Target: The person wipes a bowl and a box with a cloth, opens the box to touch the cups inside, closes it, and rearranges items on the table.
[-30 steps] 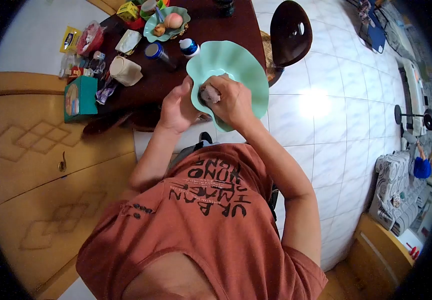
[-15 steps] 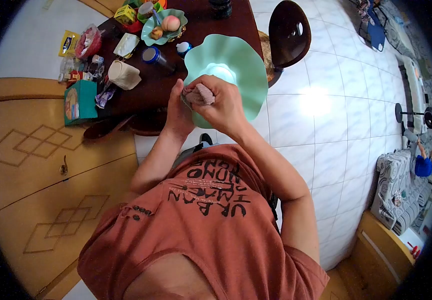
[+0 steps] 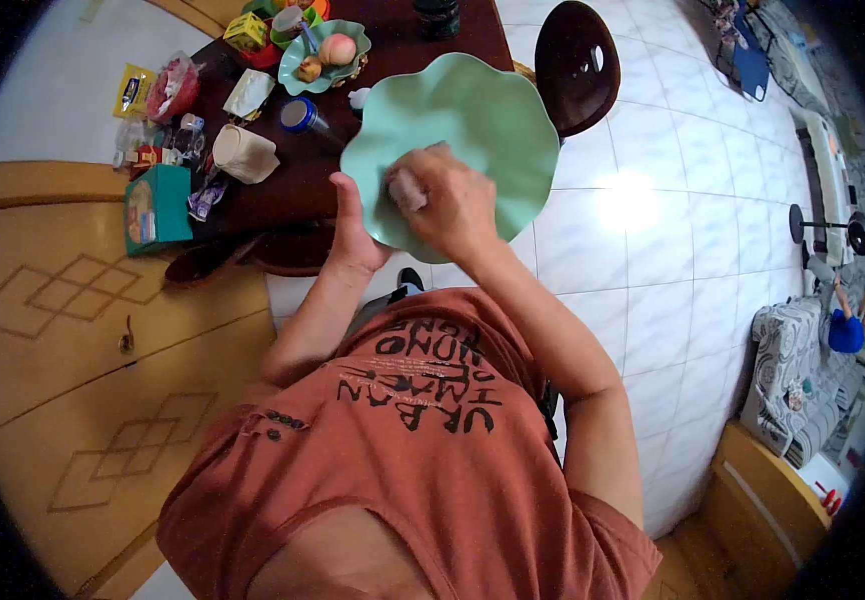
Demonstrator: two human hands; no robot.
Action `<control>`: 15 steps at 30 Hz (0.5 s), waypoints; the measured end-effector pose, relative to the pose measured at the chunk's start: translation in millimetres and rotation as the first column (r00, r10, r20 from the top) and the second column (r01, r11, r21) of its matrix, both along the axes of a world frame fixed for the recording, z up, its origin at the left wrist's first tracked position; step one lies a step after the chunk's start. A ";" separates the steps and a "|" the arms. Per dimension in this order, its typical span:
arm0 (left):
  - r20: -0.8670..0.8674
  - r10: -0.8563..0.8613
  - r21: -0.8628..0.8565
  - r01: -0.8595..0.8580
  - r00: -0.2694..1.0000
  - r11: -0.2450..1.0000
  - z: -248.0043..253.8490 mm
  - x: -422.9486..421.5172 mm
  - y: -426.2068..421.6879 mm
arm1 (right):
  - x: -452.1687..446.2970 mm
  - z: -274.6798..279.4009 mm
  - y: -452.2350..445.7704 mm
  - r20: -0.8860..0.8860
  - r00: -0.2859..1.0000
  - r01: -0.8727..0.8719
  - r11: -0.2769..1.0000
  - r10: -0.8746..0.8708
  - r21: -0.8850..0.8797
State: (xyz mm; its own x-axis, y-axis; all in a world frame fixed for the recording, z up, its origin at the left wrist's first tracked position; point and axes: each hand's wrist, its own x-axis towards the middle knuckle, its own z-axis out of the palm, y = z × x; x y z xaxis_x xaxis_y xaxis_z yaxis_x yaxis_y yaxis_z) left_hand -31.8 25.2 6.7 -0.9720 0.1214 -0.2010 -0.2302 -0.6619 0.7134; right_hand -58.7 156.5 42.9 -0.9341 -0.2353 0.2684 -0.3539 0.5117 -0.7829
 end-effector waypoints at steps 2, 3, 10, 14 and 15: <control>0.050 0.056 -0.056 -0.053 0.997 0.997 5.3 0.1 5.7 | -2.9 -2.6 0.6 -0.036 0.999 0.013 1.000 -0.013 -0.006; 0.069 0.020 -0.009 -0.019 0.997 1.000 6.1 -1.0 1.2 | 1.2 0.2 -4.6 -0.022 1.000 0.006 0.998 -0.008 -0.061; 0.095 -0.093 0.081 0.086 0.991 0.993 11.0 -3.7 -13.6 | 15.9 16.5 -12.7 -0.133 0.981 -0.163 0.976 0.144 -0.143; 0.091 0.052 -0.013 -0.051 0.995 0.999 9.0 -1.3 -1.1 | 0.7 0.1 -9.7 -0.042 0.999 0.010 0.999 -0.012 -0.050; 0.110 -0.010 0.077 0.002 0.994 0.997 0.9 -3.2 -10.5 | 5.0 7.4 -14.8 -0.066 0.998 -0.025 0.998 0.021 -0.063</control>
State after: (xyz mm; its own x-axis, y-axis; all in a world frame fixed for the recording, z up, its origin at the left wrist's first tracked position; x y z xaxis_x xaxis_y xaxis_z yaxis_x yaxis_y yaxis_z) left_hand -34.9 14.7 7.6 -0.9437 0.1463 -0.2967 -0.3087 -0.7119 0.6308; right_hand -53.7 141.7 50.3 -0.9085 -0.2372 0.3440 -0.4167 0.4528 -0.7882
